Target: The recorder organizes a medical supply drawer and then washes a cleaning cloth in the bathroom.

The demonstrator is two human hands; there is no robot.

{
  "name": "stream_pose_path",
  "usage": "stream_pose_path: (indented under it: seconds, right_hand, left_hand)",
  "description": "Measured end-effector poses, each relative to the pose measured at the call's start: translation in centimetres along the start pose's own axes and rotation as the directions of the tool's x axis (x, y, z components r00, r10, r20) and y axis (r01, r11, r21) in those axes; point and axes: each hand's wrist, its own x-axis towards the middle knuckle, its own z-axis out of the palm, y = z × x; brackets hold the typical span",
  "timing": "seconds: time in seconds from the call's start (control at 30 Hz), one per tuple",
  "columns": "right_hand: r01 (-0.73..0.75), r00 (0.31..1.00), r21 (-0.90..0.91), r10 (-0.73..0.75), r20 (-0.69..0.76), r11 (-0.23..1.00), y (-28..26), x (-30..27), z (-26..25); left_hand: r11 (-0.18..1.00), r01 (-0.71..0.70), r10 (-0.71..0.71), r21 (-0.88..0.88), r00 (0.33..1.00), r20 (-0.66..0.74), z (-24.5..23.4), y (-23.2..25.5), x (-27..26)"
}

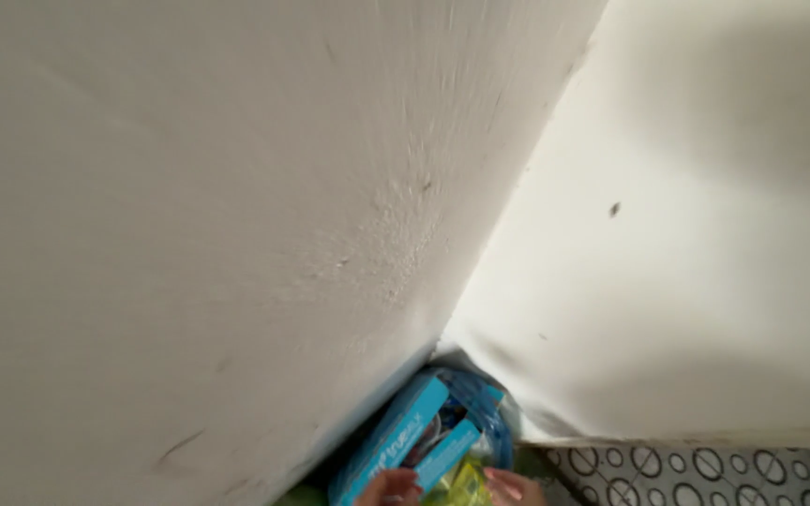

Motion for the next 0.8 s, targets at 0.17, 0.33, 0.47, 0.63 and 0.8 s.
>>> stream_pose_path:
  seconds: [0.17,0.33,0.47,0.63,0.8]
  right_hand:
    - [-0.347,0.934,0.229,0.314,0.169,0.909,-25.2,-10.0,-1.4]
    - [-0.363,0.932,0.291,0.352,0.088,0.885,-49.1,-20.2,0.4]
    - [-0.177,0.984,0.246,0.163,0.073,0.953,-61.6,-28.8,3.1]
    - [-0.011,0.976,0.206,-0.035,0.216,0.978,-66.9,-36.1,9.1]
    - [0.036,0.889,0.183,-0.115,0.443,0.983,-66.5,-42.9,18.3]
  left_hand:
    - [0.913,-0.327,0.397,0.246,0.849,-0.348,-0.1,10.5,-15.2]
    - [0.864,-0.495,0.497,0.092,0.808,-0.316,-1.1,16.3,-25.9]
    - [0.837,-0.546,0.514,0.03,0.766,-0.386,-0.2,20.0,-37.4]
    - [0.821,-0.571,0.458,-0.02,0.678,-0.576,-0.3,22.6,-52.3]
    - [0.795,-0.601,0.471,0.082,0.527,-0.707,-2.9,19.2,-65.1]
